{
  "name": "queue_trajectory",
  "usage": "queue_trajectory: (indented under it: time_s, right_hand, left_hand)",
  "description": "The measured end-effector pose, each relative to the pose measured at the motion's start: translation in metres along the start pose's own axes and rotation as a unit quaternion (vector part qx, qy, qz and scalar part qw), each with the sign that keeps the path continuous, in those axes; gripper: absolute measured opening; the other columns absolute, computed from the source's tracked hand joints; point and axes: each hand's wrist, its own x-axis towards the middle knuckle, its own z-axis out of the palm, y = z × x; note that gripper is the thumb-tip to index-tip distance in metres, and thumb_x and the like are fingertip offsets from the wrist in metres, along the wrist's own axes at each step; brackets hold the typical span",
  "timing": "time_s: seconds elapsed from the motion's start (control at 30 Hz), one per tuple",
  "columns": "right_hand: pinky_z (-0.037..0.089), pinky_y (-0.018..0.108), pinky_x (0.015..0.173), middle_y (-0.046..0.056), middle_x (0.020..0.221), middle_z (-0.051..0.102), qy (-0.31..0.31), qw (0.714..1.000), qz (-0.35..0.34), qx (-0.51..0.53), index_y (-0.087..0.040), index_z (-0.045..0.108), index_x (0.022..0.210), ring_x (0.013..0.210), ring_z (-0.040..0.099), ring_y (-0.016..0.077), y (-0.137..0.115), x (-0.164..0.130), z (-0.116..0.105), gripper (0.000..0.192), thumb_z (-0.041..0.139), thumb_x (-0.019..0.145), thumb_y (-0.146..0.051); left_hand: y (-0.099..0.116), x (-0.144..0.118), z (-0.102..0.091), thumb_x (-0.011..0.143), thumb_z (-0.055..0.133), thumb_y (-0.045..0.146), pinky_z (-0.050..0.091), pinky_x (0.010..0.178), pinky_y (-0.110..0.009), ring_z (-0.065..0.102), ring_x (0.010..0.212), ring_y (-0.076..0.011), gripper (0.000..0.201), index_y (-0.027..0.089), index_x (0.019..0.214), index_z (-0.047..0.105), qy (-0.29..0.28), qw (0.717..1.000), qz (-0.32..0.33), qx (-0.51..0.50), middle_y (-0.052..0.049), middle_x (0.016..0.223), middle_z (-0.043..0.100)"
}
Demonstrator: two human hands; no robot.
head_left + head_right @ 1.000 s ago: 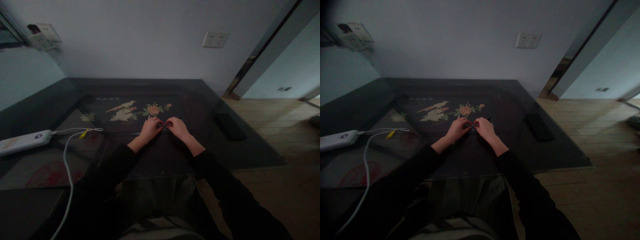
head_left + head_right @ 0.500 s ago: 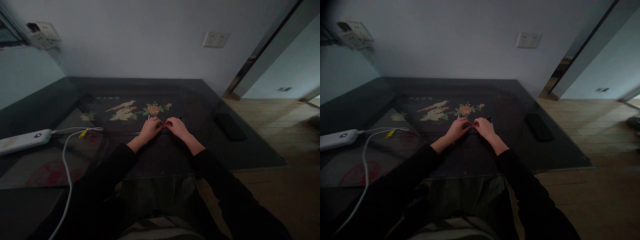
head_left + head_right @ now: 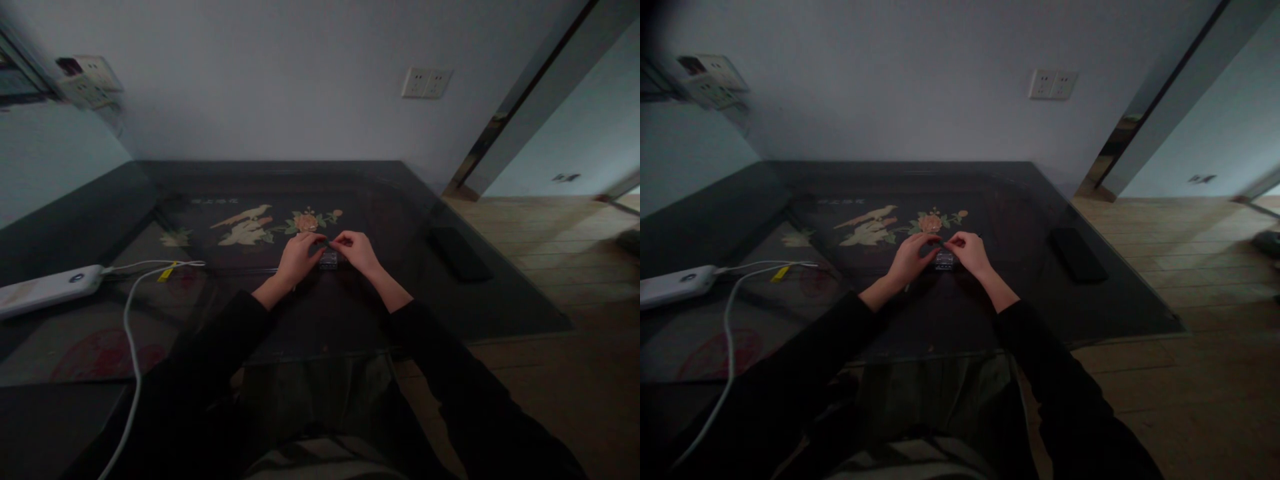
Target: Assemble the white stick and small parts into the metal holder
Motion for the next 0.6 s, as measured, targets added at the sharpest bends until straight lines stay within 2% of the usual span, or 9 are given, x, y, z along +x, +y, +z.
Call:
queue_trajectory:
  time_s: [0.17, 0.37, 0.5, 0.57, 0.6]
  right_hand:
    - [0.038, 0.025, 0.044, -0.002, 0.049, 0.056, -0.021, 0.993, 0.071, 0.088, -0.018, 0.06, 0.067, 0.043, 0.051, 0.0124, -0.003, -0.004, 0.004, 0.02, 0.071, 0.076, -0.032]
    - [0.031, 0.024, 0.043, -0.005, 0.046, 0.05, -0.026, 0.994, 0.054, 0.091, -0.019, 0.057, 0.064, 0.04, 0.043, 0.0098, -0.006, -0.006, 0.006, 0.023, 0.07, 0.077, -0.032]
    - [0.032, 0.025, 0.046, -0.003, 0.05, 0.051, -0.025, 0.996, 0.028, 0.084, -0.018, 0.06, 0.068, 0.045, 0.045, 0.011, -0.006, -0.004, -0.003, 0.025, 0.068, 0.079, -0.039]
    - [0.034, 0.026, 0.049, -0.001, 0.057, 0.057, -0.006, 0.997, -0.007, 0.08, -0.018, 0.064, 0.073, 0.05, 0.047, 0.0119, -0.008, -0.003, -0.009, 0.025, 0.067, 0.08, -0.042]
    - [0.036, 0.026, 0.051, 0.0, 0.062, 0.06, 0.003, 0.996, -0.032, 0.079, -0.018, 0.065, 0.077, 0.053, 0.049, 0.0123, -0.01, -0.003, -0.012, 0.024, 0.068, 0.08, -0.041]
  left_hand:
    - [0.003, -0.002, 0.0, 0.079, 0.075, 0.023, 0.05, 0.088, -0.036, 0.066, 0.099, -0.0228, 0.037, 0.017, 0.114, 0.064, -0.02, 0.999, 0.005, 0.024, -0.009, 0.105, 0.071]
    - [0.008, -0.003, 0.0, 0.079, 0.074, 0.023, 0.049, 0.091, -0.038, 0.064, 0.102, -0.0239, 0.036, 0.016, 0.114, 0.066, -0.028, 1.0, -0.007, 0.005, -0.01, 0.107, 0.071]
    - [0.009, 0.0, 0.001, 0.08, 0.072, 0.025, 0.05, 0.089, -0.037, 0.064, 0.096, -0.0218, 0.033, 0.016, 0.112, 0.068, -0.022, 0.992, -0.05, -0.117, -0.009, 0.101, 0.071]
    - [0.009, 0.002, 0.002, 0.081, 0.069, 0.028, 0.051, 0.087, -0.036, 0.065, 0.094, -0.0205, 0.033, 0.016, 0.112, 0.07, -0.029, 0.968, -0.108, -0.225, -0.009, 0.103, 0.071]
    - [0.009, 0.002, 0.002, 0.082, 0.068, 0.031, 0.051, 0.086, -0.035, 0.065, 0.094, -0.0202, 0.033, 0.016, 0.111, 0.07, -0.036, 0.947, -0.14, -0.287, -0.01, 0.105, 0.071]
